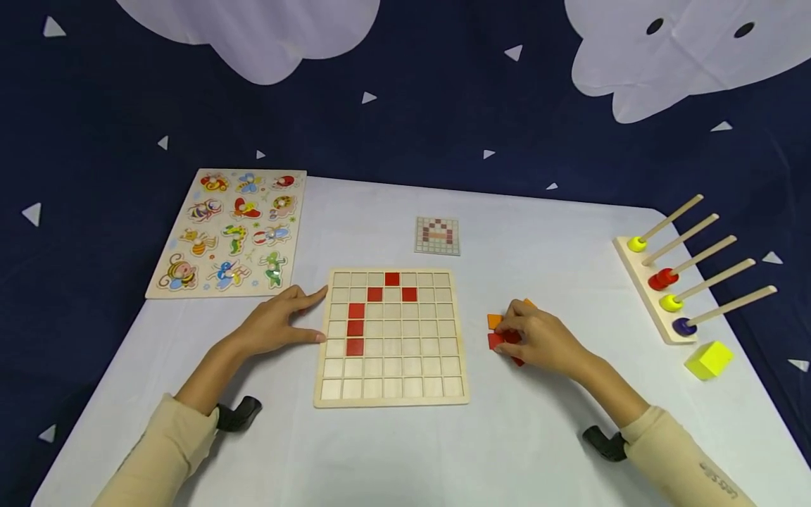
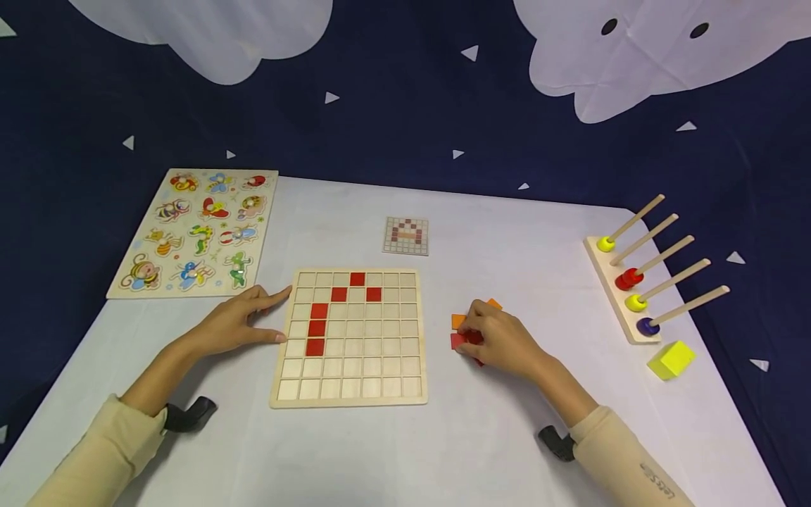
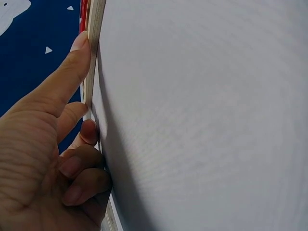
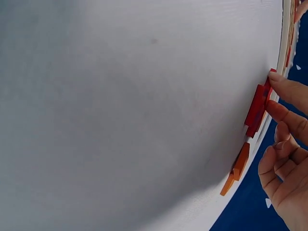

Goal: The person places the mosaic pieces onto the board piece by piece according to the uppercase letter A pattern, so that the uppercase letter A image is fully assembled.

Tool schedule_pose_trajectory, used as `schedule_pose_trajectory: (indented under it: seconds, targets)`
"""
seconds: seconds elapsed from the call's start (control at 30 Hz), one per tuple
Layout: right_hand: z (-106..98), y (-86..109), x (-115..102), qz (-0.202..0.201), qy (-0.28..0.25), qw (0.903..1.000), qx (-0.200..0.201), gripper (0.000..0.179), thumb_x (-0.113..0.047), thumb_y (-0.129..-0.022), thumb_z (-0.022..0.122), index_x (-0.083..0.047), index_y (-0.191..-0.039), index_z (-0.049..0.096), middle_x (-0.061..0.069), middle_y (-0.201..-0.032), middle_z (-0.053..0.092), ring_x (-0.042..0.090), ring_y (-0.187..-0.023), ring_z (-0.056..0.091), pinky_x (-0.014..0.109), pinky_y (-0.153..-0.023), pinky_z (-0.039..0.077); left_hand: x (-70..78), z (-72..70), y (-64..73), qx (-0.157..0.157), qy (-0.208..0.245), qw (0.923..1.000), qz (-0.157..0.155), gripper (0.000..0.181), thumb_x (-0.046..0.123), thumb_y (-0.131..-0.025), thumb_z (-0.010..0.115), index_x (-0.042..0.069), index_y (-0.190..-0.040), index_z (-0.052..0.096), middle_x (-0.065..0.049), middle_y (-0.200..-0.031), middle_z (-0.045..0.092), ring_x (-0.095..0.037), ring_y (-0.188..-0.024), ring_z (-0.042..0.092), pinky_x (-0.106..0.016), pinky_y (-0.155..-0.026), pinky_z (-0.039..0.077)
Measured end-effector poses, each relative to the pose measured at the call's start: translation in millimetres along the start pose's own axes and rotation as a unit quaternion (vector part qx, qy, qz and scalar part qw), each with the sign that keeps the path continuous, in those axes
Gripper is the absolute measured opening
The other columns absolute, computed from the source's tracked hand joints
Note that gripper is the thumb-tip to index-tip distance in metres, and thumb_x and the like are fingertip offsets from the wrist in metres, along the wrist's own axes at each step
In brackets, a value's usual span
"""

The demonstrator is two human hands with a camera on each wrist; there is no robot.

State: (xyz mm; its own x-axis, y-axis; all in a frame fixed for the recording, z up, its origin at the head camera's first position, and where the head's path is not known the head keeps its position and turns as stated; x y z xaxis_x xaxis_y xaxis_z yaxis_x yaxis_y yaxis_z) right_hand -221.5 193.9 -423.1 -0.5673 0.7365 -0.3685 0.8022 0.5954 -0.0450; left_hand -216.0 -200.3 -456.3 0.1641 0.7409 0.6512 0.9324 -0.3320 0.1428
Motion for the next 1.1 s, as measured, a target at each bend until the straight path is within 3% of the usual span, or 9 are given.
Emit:
schedule_pose_trajectory:
  seconds: [0.3, 0.5, 0.83, 1.1]
  targets:
    - [-4.0, -9.7, -9.9, -0.048, 0.012, 0.9987, 0.014, 0.023, -0.022, -0.077, 0.086, -0.008, -0.093, 0.078, -0.005, -0.087, 0.052, 0.01, -0.076, 0.049, 0.027, -0.068, 0.045, -1.3, 0.0, -1.1, 0.0, 0.002, 1.0, 0.004, 0.091, 0.046, -0.076, 0.083, 0.012, -0.15, 0.044, -0.003, -0.091, 0.046, -0.015, -0.072, 0.031, -0.029, -0.063, 0.027]
    - [-7.9, -34.6, -25.7, -0.063, -0.006, 0.9977, 0.023, 0.023, -0.021, -0.077, 0.086, -0.007, -0.092, 0.076, -0.001, -0.089, 0.053, 0.015, -0.074, 0.052, 0.025, -0.065, 0.044, -2.7, -0.1, -0.7, 0.002, 0.003, 1.0, 0.0, 0.091, 0.044, -0.075, 0.084, 0.012, -0.15, 0.044, -0.003, -0.09, 0.045, -0.015, -0.072, 0.031, -0.029, -0.063, 0.027]
    - [4.2, -78.9, -56.9, -0.093, -0.007, 0.9955, 0.014, 0.023, -0.026, -0.081, 0.083, -0.008, -0.093, 0.077, 0.001, -0.09, 0.056, 0.015, -0.077, 0.053, 0.03, -0.069, 0.047, -4.1, 0.6, -1.4, 0.007, -0.004, 1.0, 0.001, 0.091, 0.044, -0.075, 0.085, 0.013, -0.15, 0.044, -0.003, -0.089, 0.044, -0.015, -0.071, 0.03, -0.029, -0.063, 0.027]
    - [13.5, -95.9, -68.8, -0.099, 0.02, 0.9949, 0.001, 0.021, -0.027, -0.084, 0.081, -0.007, -0.092, 0.078, -0.002, -0.089, 0.055, 0.009, -0.074, 0.05, 0.027, -0.066, 0.046, -3.6, -0.4, -0.7, 0.007, -0.006, 1.0, -0.002, 0.091, 0.044, -0.074, 0.085, 0.014, -0.15, 0.044, -0.002, -0.091, 0.045, -0.015, -0.07, 0.031, -0.029, -0.063, 0.027]
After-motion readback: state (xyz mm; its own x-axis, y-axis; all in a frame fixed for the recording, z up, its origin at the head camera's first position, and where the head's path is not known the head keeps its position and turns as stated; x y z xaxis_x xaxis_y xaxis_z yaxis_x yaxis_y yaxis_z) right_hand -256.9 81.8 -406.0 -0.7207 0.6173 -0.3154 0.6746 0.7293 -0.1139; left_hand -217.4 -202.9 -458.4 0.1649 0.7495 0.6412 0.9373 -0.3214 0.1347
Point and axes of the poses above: each hand's wrist, its own y-axis away from the middle knuckle, its own z-axis out of the palm, x = y × z, the point moved 7 cm from there along -y, towards the middle knuckle
